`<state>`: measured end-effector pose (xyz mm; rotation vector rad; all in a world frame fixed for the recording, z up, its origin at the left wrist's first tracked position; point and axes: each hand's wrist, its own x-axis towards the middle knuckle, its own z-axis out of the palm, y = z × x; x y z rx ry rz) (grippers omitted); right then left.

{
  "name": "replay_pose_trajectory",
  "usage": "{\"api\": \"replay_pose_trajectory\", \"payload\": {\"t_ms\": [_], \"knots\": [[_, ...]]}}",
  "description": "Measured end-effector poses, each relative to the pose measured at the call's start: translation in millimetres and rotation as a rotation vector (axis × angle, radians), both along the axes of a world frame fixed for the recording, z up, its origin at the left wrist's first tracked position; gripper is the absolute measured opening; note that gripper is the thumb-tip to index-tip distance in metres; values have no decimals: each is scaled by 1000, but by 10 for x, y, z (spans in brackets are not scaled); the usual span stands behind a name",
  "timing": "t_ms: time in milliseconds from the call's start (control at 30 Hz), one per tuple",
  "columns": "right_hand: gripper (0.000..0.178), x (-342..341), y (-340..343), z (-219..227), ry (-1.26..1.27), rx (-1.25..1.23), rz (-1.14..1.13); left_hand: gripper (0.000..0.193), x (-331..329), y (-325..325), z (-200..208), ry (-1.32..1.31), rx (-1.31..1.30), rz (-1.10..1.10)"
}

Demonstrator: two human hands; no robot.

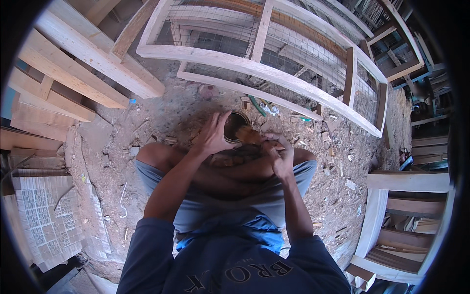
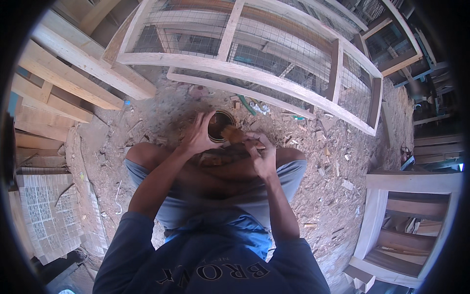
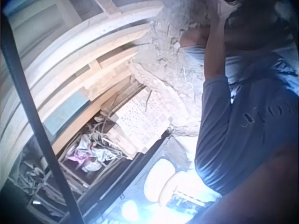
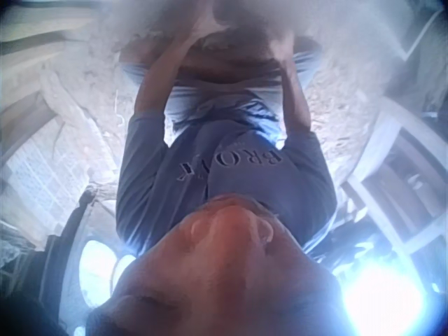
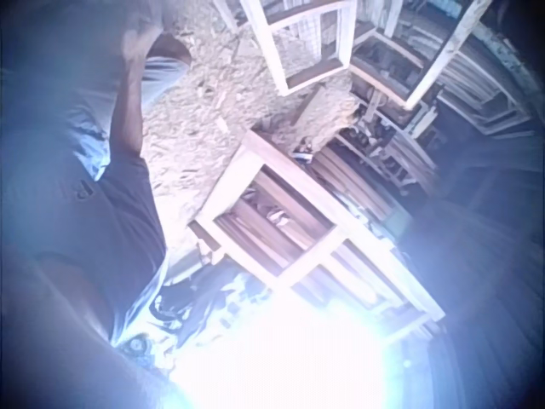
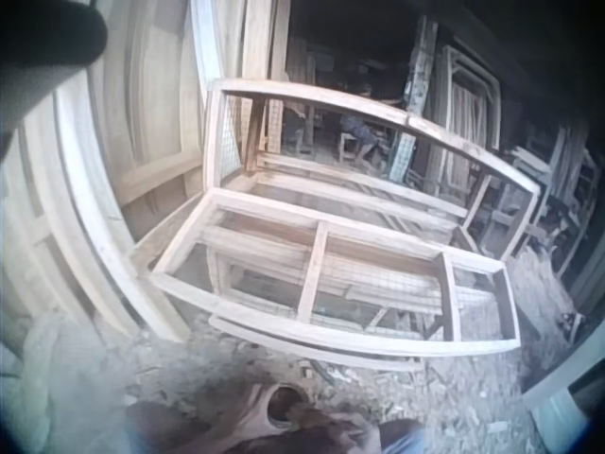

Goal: The person applies varnish to a wooden frame using a brush, repeatedly dipping the brush into a can and coating the frame's surfaces. The person also handles a separate wooden panel, placing it aside before continuing to varnish the frame.

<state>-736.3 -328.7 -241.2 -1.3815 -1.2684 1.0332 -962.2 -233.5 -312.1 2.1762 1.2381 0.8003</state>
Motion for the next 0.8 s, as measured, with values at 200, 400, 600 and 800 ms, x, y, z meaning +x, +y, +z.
{"api": "replay_pose_trajectory", "payload": {"t_ms": [200, 400, 600, 800], "knots": [[24, 2, -120, 18, 5, 17, -55, 115, -4, 7, -22, -30, 56, -5], [22, -5, -78, 91, 50, 53, -94, 117, 15, 9, -81, -124, 106, 0], [25, -123, 297, 102, 404, -81, -308, 121, 47, 154, -126, -186, 58, 15], [18, -374, 684, -152, 419, -32, -374, 125, -16, 248, -118, -206, 71, 124]]}}
